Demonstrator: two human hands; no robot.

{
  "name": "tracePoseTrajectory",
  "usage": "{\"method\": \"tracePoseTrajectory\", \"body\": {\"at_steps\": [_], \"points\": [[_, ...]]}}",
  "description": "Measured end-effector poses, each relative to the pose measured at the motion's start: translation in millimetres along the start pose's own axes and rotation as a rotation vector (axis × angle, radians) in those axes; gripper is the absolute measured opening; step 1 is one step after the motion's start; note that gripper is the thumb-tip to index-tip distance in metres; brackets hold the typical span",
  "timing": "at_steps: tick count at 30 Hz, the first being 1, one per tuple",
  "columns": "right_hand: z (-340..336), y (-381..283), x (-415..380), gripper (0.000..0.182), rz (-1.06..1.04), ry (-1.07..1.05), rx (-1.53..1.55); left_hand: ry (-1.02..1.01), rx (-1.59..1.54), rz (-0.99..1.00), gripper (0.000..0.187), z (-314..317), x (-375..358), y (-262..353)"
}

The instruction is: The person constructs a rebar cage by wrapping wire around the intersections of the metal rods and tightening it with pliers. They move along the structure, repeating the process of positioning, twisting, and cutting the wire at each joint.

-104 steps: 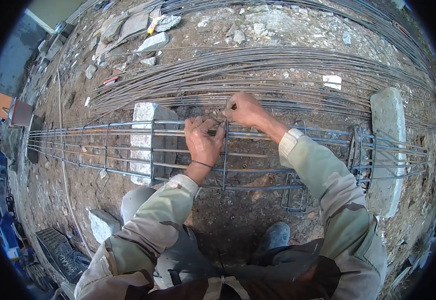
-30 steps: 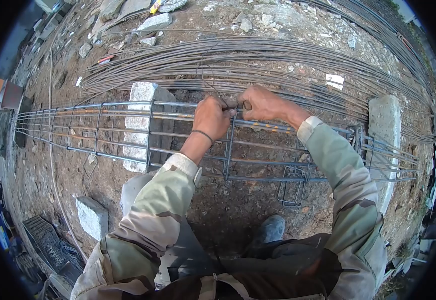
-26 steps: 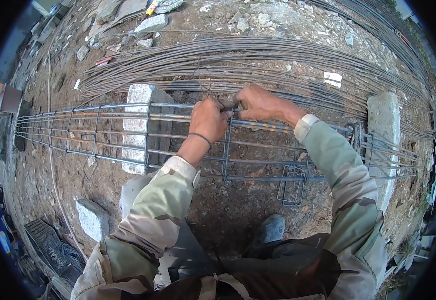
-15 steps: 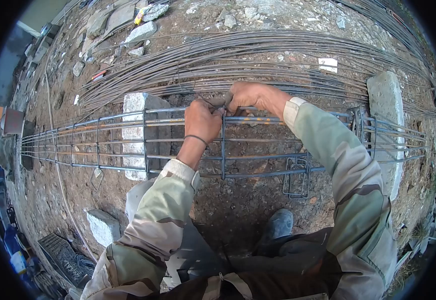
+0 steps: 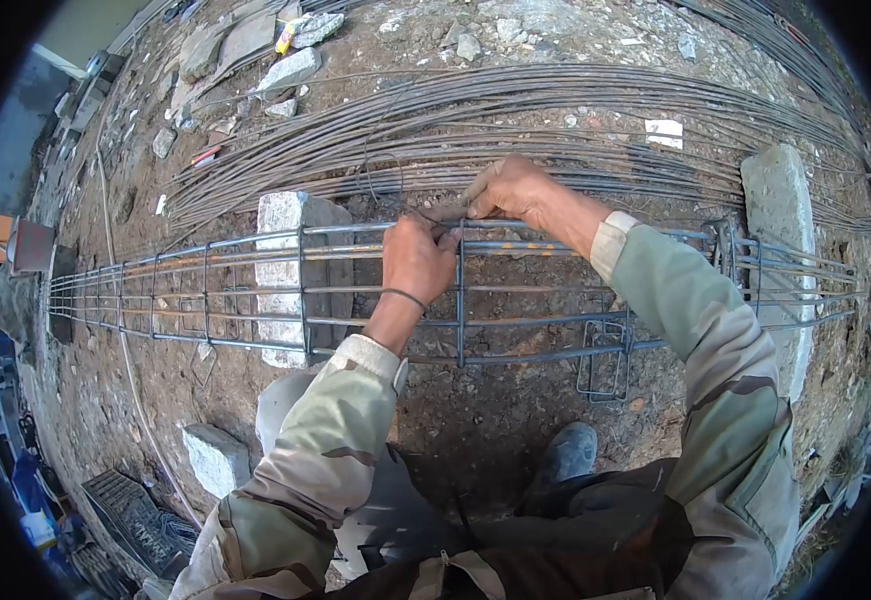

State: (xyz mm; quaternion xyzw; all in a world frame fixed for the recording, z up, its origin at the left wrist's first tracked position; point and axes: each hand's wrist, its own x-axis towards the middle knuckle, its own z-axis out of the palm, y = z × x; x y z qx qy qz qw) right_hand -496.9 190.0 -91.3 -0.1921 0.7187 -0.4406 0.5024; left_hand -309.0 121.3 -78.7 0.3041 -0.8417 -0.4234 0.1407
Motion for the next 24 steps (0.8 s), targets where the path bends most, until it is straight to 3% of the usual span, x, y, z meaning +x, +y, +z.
{"method": "tracePoseTrajectory", "body": {"at_steps": [7,9,13,15,18,19,22,24], "points": [[13.6,7.6,-5.6,0.019,-0.249,0.15,-0.364,0.01,0.125,0.061,0.029,-0.7,1.1,-6.1],[13.3,8.6,-5.5,0.018,-0.657,0.123,-0.648,0.183,0.238,0.28,0.028,2.2,2.0,-13.7],[12.6,9.0,-15.0,0.017,-0.68,0.141,-0.612,0.216,0.14,0.218,0.021,6.7,12.0,-20.6],[16.3,8.3,-14.4,0.012,-0.514,0.167,-0.523,0.09,0.084,0.061,0.014,1.8,24.1,-17.6],[14.6,6.3,-21.0,0.013,-0.417,0.169,-0.362,-0.039,-0.064,0.005,0.012,-3.6,43.4,-18.4],[13.6,10.7,-19.2,0.012,-0.393,0.161,-0.279,-0.066,0.055,0.083,0.01,-7.0,49.9,-18.5],[10.6,17.0,-21.2,0.011,-0.456,0.143,-0.26,-0.177,-0.12,-0.031,0.01,1.6,78.0,-48.8],[11.8,16.0,-28.2,0.011,-0.513,0.151,-0.33,-0.153,-0.079,-0.041,0.007,6.5,83.9,-49.2]]}}
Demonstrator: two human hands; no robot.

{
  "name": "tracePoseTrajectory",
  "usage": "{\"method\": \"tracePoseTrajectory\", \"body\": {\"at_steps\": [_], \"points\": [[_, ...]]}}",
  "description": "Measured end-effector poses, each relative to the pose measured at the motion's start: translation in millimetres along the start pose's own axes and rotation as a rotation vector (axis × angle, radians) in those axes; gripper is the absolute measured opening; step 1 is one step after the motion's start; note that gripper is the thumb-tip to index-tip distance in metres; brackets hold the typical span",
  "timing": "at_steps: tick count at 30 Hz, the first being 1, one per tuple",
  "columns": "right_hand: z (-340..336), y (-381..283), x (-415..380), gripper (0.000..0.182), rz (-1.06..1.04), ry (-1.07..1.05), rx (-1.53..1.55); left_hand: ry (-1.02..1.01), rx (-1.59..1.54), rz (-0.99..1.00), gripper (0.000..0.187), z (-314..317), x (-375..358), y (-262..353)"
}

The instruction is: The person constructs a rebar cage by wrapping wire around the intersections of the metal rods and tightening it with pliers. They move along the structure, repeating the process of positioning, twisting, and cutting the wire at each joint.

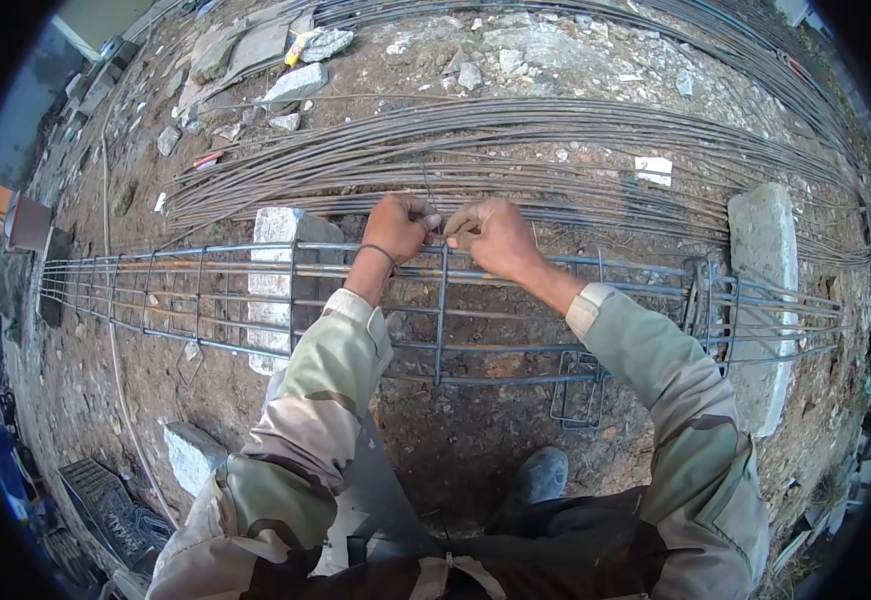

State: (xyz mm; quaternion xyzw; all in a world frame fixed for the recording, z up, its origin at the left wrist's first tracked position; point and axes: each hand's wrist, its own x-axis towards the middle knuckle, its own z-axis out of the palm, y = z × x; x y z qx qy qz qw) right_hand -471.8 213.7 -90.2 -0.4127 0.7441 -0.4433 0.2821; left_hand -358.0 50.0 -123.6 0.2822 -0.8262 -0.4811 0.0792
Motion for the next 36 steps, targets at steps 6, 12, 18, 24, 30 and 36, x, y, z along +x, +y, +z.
{"method": "tracePoseTrajectory", "body": {"at_steps": [6,12,18,24,30,36], "points": [[-4.4,1.4,6.5,0.013,-0.773,0.047,-0.331,-0.113,-0.052,0.016,0.017,14.6,20.7,-9.9],[-13.7,-5.6,16.2,0.01,-0.782,-0.143,-0.482,0.07,0.224,-0.051,0.018,12.0,-2.2,14.7],[-16.2,-14.4,27.8,0.009,-0.628,-0.302,-0.492,0.7,-0.208,-0.12,0.016,3.1,-12.3,15.9],[-5.6,-23.2,44.2,0.016,-0.252,-0.409,-0.394,0.674,-0.5,-0.057,0.024,-15.2,-41.0,31.0],[9.6,-21.4,57.8,0.019,0.261,-0.351,-0.305,0.475,-0.765,-0.224,0.031,-40.3,-75.9,45.4],[-57.0,-68.5,39.5,0.065,-0.108,-0.227,-0.788,0.412,-0.83,-0.269,0.032,-39.7,-91.2,63.8]]}}
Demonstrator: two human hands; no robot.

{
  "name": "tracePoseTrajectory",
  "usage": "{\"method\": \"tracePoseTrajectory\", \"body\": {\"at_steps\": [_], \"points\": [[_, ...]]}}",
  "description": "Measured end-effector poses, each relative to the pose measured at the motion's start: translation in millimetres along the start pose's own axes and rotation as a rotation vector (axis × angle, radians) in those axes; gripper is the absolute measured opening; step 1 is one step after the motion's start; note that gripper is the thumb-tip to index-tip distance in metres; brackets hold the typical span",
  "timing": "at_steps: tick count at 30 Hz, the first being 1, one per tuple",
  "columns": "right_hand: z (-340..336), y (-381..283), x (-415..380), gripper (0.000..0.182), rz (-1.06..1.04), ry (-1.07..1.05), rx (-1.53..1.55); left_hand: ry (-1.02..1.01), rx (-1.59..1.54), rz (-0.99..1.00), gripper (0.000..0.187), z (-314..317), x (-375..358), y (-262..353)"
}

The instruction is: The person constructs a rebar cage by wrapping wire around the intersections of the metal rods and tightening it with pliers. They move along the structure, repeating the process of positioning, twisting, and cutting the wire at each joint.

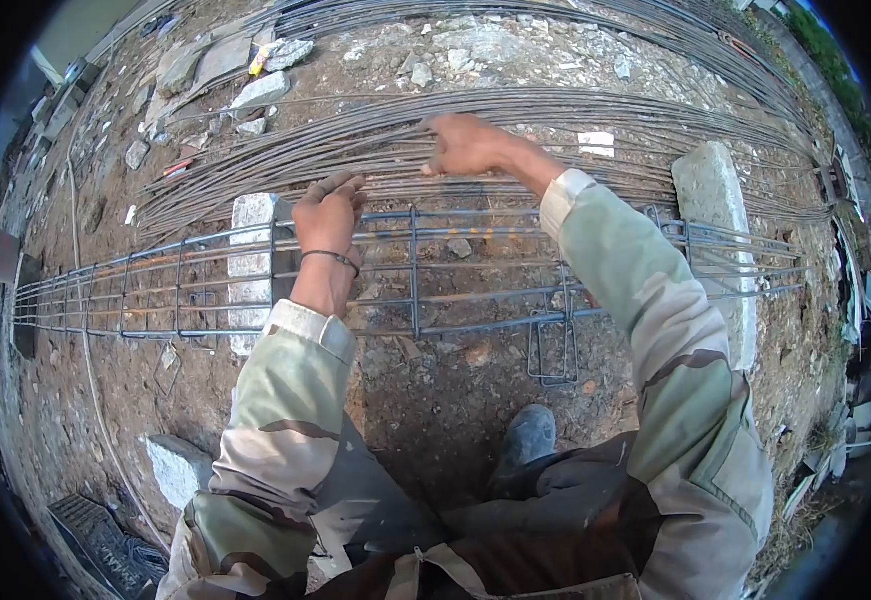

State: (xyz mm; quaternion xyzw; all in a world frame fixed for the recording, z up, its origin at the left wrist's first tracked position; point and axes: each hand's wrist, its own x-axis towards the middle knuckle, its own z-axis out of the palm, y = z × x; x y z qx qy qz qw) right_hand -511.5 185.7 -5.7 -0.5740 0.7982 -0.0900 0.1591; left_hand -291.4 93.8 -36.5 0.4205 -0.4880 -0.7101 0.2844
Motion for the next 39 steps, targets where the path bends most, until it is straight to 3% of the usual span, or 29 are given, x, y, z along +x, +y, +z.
{"method": "tracePoseTrajectory", "body": {"at_steps": [3,5,6,10,13,15,17,20,22,23,26,30,31,32,36,38,39], "points": [[-82.8,32.8,-91.6,0.059,0.166,0.288,0.127,-0.061,-0.059,-0.008,0.031,0.8,-12.8,2.4],[-91.9,75.7,-155.6,0.036,0.388,0.511,0.072,-0.112,-0.073,-0.027,0.031,1.1,-23.6,5.6],[-92.1,88.7,-192.9,0.033,0.493,0.487,0.062,-0.117,-0.074,-0.043,0.031,1.7,-33.0,8.5],[-42.6,130.4,-311.0,0.056,0.797,0.048,-0.19,-0.212,-0.059,-0.099,0.031,9.9,-70.1,22.3],[17.8,148.1,-347.4,0.071,0.765,0.082,-0.202,-0.438,0.038,-0.134,0.029,16.3,-89.8,16.0],[34.1,138.7,-341.9,0.087,0.894,0.165,-0.125,-0.501,0.068,-0.18,0.028,18.4,-104.0,10.2],[40.0,146.5,-347.7,0.094,0.871,0.173,0.021,-0.65,0.096,-0.397,0.025,19.1,-125.3,12.4],[40.8,136.7,-347.3,0.101,0.853,0.175,0.217,-0.617,0.148,-0.534,0.023,21.3,-146.3,-2.5],[68.8,136.8,-354.2,0.095,0.704,0.273,-0.301,-0.585,0.164,-0.56,0.023,32.4,-157.5,-9.2],[58.6,117.3,-337.0,0.084,0.913,0.199,-0.159,-0.592,0.179,-0.553,0.022,37.6,-164.9,-12.3],[60.7,104.7,-329.3,0.075,0.987,0.287,-0.057,-0.569,0.292,-0.559,0.021,49.3,-182.3,-28.3],[44.9,122.8,-339.8,0.06,0.991,0.138,-0.056,-0.389,0.286,-0.534,0.019,36.1,-234.3,-33.2],[28.3,125.5,-335.5,0.053,0.983,0.085,-0.031,-0.333,0.426,-0.578,0.021,23.2,-255.0,-30.2],[16.2,130.2,-336.3,0.053,0.965,0.069,-0.026,-0.267,0.564,-0.63,0.023,16.6,-274.5,-18.9],[-38.4,140.3,-337.2,0.039,0.805,0.019,-0.088,-0.207,0.544,-0.694,0.025,37.8,-300.2,63.5],[-65.7,137.6,-328.5,0.032,0.793,0.016,0.032,-0.245,0.08,-0.703,0.025,56.3,-286.7,104.3],[-76.7,137.1,-321.4,0.028,0.611,0.109,0.077,-0.224,0.015,-0.693,0.025,62.6,-277.0,117.0]]}}
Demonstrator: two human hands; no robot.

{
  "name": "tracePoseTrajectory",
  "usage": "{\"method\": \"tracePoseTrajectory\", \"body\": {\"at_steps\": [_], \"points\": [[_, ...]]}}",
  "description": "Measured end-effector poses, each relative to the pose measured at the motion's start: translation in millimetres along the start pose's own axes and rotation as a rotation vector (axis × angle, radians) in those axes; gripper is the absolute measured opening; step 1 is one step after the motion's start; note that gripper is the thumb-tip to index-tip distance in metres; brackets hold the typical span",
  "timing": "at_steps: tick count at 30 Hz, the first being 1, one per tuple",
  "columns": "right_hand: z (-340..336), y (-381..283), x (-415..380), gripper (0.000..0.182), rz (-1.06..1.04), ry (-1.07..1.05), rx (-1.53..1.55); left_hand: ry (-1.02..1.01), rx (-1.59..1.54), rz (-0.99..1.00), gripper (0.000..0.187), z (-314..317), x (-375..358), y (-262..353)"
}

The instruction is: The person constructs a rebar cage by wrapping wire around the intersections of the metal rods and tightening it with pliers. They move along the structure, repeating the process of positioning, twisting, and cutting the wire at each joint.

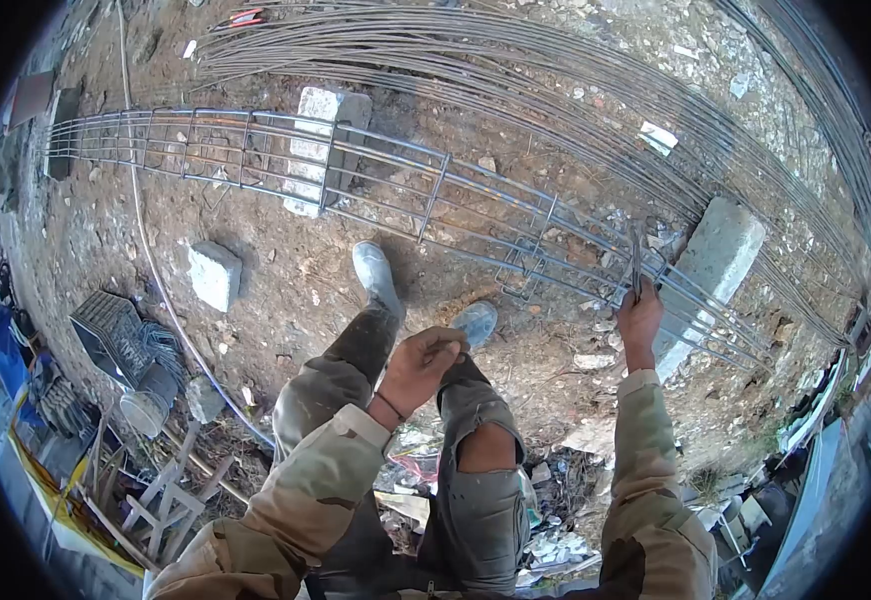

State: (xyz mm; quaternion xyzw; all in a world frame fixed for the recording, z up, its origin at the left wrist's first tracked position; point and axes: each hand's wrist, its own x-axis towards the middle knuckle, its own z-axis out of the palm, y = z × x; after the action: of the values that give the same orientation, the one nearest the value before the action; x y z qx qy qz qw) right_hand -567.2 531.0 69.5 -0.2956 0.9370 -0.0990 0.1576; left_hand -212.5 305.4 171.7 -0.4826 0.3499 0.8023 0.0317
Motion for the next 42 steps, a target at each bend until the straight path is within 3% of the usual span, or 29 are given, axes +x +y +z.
{"method": "tracePoseTrajectory", "body": {"at_steps": [3,5,7,8,10,13,16,18,21,25,28,31,42], "points": [[-46.2,-74.9,32.9,0.027,-0.235,-0.114,-0.09,0.113,-0.155,0.06,0.024,-9.9,28.8,-4.1],[-56.3,-119.0,67.6,0.023,-0.194,-0.234,-0.123,0.205,-0.239,0.024,0.024,-18.9,62.9,-26.0],[-65.2,-168.3,106.1,0.021,-0.634,-0.241,-0.263,0.335,-0.3,-0.077,0.024,-28.2,99.5,-56.0],[-65.7,-192.3,123.7,0.022,-0.688,-0.262,-0.375,0.337,-0.345,-0.083,0.024,-28.6,113.7,-56.3],[-56.7,-233.7,157.8,0.022,-0.744,-0.361,-0.454,0.283,-0.035,-0.13,0.023,-37.3,138.5,-52.2],[-31.3,-278.1,203.4,0.021,-0.806,-0.509,-0.587,0.258,-0.305,-0.003,0.023,-38.5,155.7,-49.6],[-5.9,-319.4,237.8,0.023,-0.818,-0.622,-0.775,0.314,-0.388,-0.063,0.021,-42.1,150.9,-56.9],[9.6,-343.1,256.9,0.038,-0.907,-0.692,-1.018,0.38,-0.457,-0.146,0.022,-44.0,145.4,-55.0],[31.5,-338.8,277.4,0.05,-0.939,-0.706,-0.943,0.433,-0.647,-0.196,0.025,-44.4,146.0,-46.9],[56.1,-331.1,293.9,0.061,-0.995,-0.783,-1.104,0.46,-0.849,-0.12,0.029,-36.7,152.5,-37.7],[65.5,-327.3,302.2,0.067,-1.058,-0.783,-1.056,0.438,-0.904,-0.227,0.032,-31.5,156.0,-35.8],[71.6,-338.8,305.1,0.07,-0.962,-0.909,-1.069,0.442,-0.962,-0.209,0.033,-26.6,164.4,-20.9],[84.5,-347.3,329.8,0.034,-1.252,-0.914,-1.03,0.46,-1.034,-0.165,0.036,-18.9,176.8,5.5]]}}
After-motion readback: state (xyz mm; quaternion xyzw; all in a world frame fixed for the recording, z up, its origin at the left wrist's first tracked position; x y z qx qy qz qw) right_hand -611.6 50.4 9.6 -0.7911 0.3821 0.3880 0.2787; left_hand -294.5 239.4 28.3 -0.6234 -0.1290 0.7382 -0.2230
